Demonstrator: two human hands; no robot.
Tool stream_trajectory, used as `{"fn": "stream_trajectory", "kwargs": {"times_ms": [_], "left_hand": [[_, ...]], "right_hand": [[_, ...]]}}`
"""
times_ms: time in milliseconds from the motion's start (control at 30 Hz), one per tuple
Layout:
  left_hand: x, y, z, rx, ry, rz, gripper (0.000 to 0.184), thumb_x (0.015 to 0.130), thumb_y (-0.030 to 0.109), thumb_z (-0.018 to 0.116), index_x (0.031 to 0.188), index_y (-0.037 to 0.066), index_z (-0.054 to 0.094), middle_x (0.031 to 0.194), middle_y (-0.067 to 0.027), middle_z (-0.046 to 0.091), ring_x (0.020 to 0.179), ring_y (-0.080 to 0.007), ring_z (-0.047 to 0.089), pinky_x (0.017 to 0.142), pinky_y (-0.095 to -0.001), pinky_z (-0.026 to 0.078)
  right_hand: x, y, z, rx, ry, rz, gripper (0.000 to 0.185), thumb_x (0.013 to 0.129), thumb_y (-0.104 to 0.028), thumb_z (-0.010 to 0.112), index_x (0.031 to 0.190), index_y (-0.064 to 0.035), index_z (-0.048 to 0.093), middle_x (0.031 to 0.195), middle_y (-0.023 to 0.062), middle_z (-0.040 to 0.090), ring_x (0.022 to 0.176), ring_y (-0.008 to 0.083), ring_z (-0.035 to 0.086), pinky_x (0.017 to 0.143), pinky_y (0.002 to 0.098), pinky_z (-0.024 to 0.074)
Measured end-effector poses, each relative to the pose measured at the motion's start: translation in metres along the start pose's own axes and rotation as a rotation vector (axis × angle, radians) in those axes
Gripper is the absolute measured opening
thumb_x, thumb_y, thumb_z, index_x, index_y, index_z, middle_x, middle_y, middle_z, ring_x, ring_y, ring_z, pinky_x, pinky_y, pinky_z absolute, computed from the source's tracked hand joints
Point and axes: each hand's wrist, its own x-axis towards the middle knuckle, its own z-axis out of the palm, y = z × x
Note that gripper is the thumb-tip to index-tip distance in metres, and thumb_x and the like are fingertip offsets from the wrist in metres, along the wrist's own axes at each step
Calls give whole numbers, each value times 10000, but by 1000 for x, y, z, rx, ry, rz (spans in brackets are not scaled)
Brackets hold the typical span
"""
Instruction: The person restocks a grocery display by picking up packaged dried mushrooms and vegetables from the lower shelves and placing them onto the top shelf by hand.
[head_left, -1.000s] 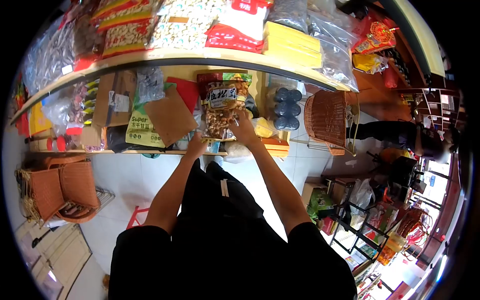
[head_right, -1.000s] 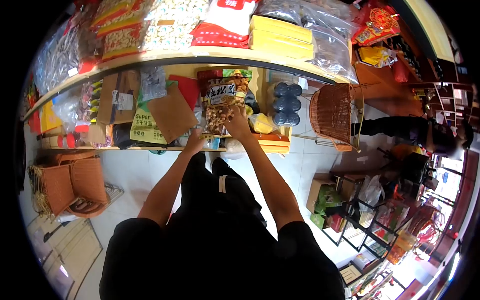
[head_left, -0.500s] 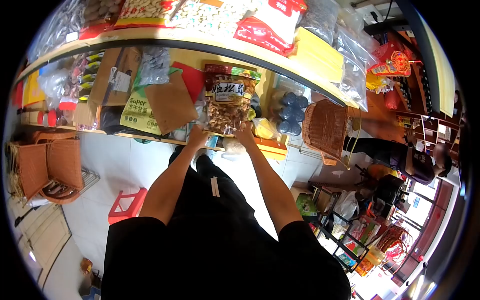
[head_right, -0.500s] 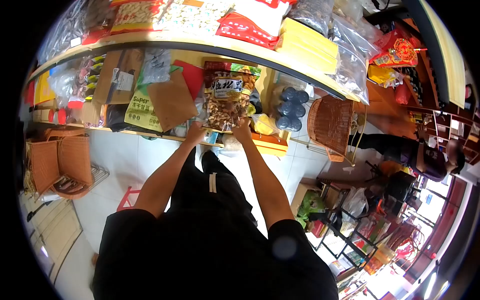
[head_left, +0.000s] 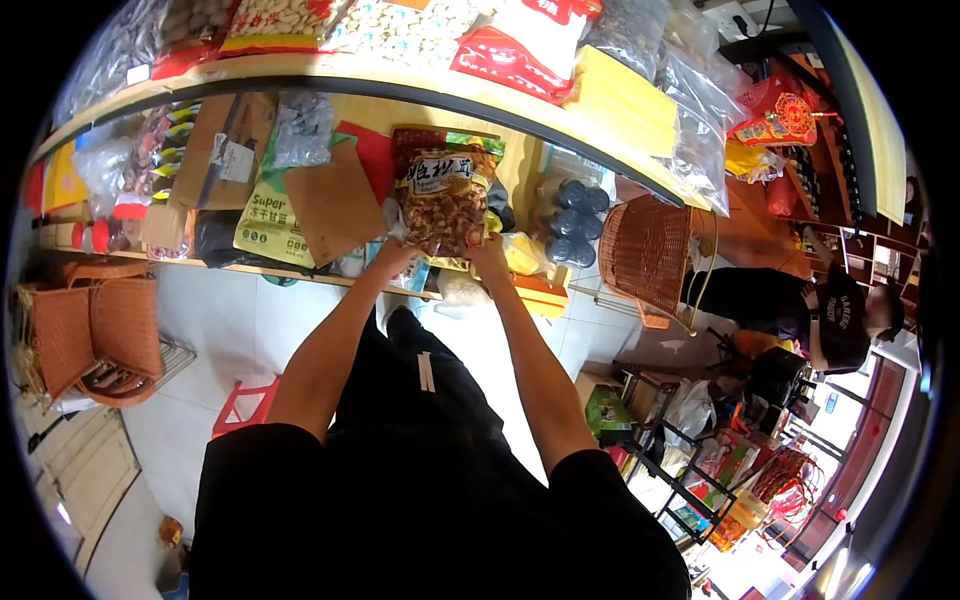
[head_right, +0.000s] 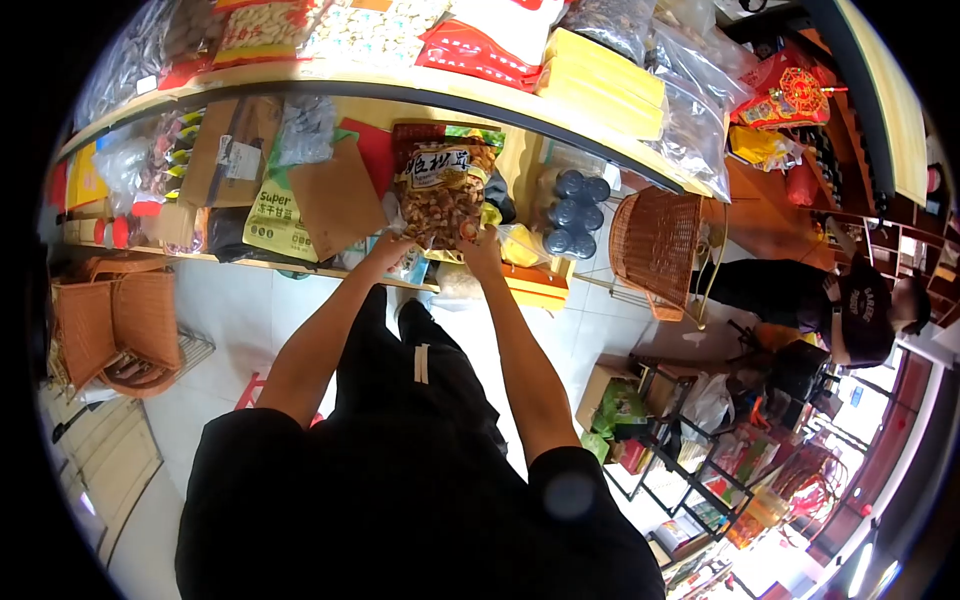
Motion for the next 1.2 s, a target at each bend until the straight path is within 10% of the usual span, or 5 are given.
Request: {"fn": "stream_trajectory", "kwargs": {"times_ms": [100,367,800,1000,1200], "left_hand": [[-2,-4,-6,-143,78,16,251,898,248,622,858,72,448,553,-9,457,417,-105,406,379,-326,294],[-61,29,-35,-397,24,179,229,925,160,546,1108,46,470,1022,-89,552,961,-232,625,816,-347,526],[-181,61,-21,-500,113,475,386,926,72,515,1297,77,407,1171,-74,513,1069,-223,544,951,-448,474],[-190,34,-62,-586,-315,469,394,934,179,471,1297,38,414,1198,-135,548,1153,-307,521,1022,-525,394],[-167,29,-65,-1072,-775,185,606,957,521,421,1399,107,391,1376,-121,465,1259,-309,451,1060,-520,323]], "right_hand": [[-29,-95,-43,314,-181,557,927,713,-393,757,1415,-26,277,1141,243,558,796,293,644,658,394,523],[-34,-98,-38,924,-450,347,343,919,-290,604,1186,-85,538,1051,48,630,820,138,637,665,293,534],[-96,-127,-23,1318,-453,289,474,878,-217,652,1278,-105,424,1202,86,531,1065,213,582,841,367,539],[-137,-139,-65,1120,-381,21,468,864,-163,651,1272,-100,429,884,-10,531,766,86,487,706,228,392],[-164,-111,-85,985,-311,-44,638,846,-161,659,1391,-72,341,1048,43,528,941,123,504,815,252,400]]}}
